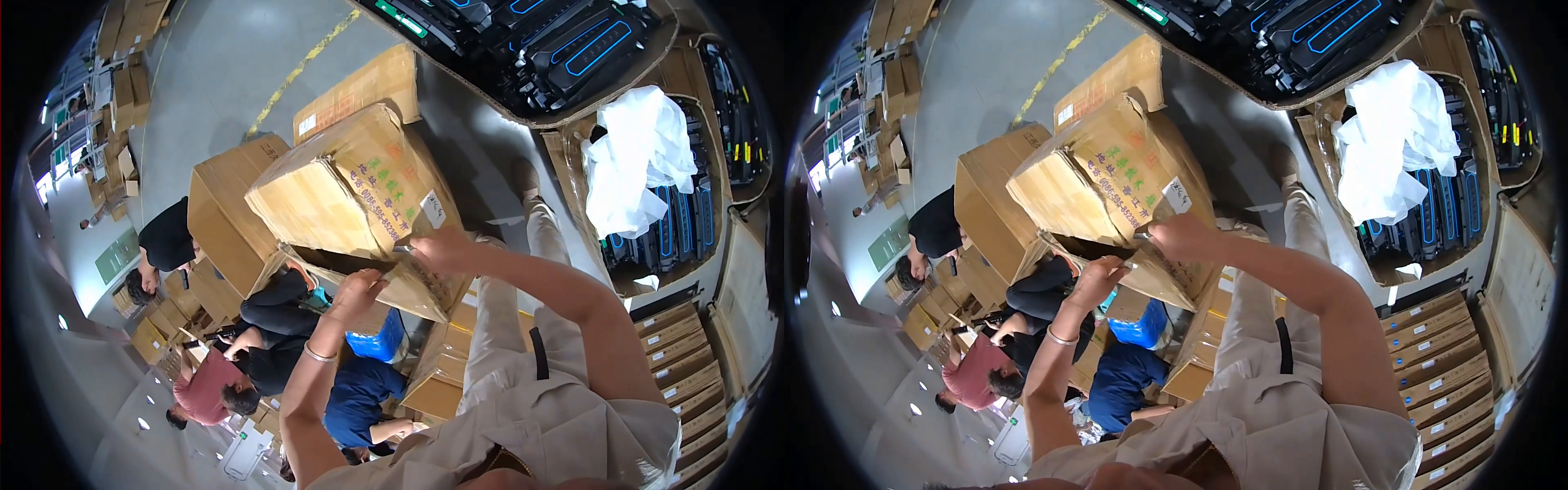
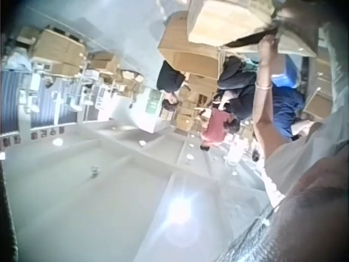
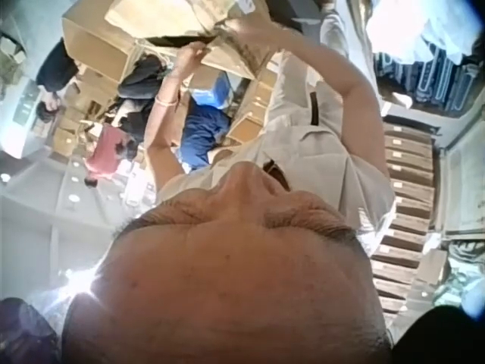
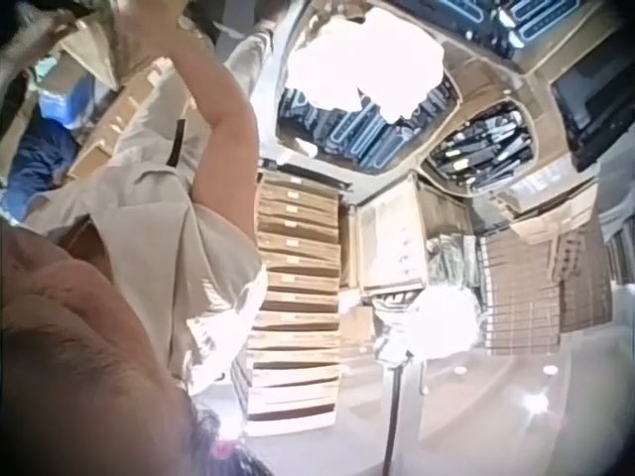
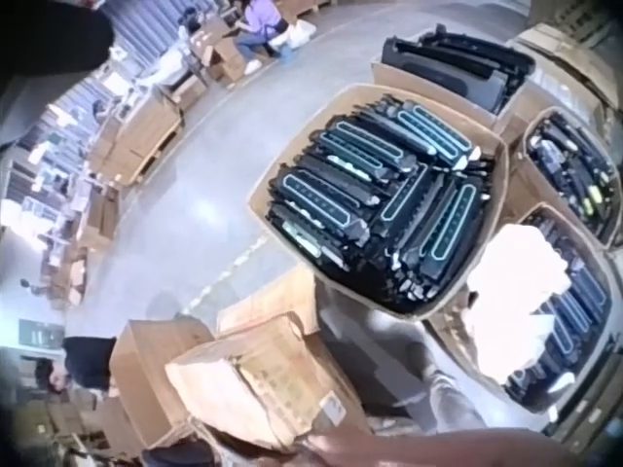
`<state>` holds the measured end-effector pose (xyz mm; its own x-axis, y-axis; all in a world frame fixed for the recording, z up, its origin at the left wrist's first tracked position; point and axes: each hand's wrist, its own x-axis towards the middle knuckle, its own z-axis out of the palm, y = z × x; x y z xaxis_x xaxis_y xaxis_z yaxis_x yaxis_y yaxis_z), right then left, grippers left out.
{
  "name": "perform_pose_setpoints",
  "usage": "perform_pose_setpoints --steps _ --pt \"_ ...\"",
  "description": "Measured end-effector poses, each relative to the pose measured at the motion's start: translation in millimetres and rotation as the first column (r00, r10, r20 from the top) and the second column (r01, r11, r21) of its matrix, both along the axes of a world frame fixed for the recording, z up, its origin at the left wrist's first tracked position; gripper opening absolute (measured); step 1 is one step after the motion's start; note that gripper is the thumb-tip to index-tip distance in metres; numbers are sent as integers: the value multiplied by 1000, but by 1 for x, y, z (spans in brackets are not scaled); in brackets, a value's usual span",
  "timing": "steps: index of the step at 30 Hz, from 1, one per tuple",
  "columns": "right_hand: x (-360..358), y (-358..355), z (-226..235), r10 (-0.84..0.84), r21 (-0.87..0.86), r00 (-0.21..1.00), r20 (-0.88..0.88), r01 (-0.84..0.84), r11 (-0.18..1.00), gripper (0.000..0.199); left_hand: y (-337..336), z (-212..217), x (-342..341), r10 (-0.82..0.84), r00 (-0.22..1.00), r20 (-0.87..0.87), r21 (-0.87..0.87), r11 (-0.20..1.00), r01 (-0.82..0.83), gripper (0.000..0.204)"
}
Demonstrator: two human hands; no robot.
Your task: Open a cardboard shipping box with a cutter and assist in sorting and organizing various packaged goods on the warehouse floor.
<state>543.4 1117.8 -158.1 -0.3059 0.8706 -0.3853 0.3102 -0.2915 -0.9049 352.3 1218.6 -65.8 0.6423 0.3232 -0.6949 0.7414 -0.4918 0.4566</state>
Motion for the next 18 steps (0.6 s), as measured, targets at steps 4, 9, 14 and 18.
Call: perform_pose_setpoints --steps 4,9,14,18 --pt "4 4 -1 49 73 999 10 -50 996 24 7 5 2 -88 995 37 7 996 88 9" --pt "-5 9 1 117 70 993 4 -117 991 24 18 7 -1 -97 993 73 -9 995 97 10" --pt "-24 -44 -18 229 66 968 -106 -223 973 26 38 31 -2 139 990 -3 -34 990 -139 11" --pt "16 -29 3 297 -24 955 21 -297 955 28 34 51 -5 87 996 9 -94 992 -86 13"
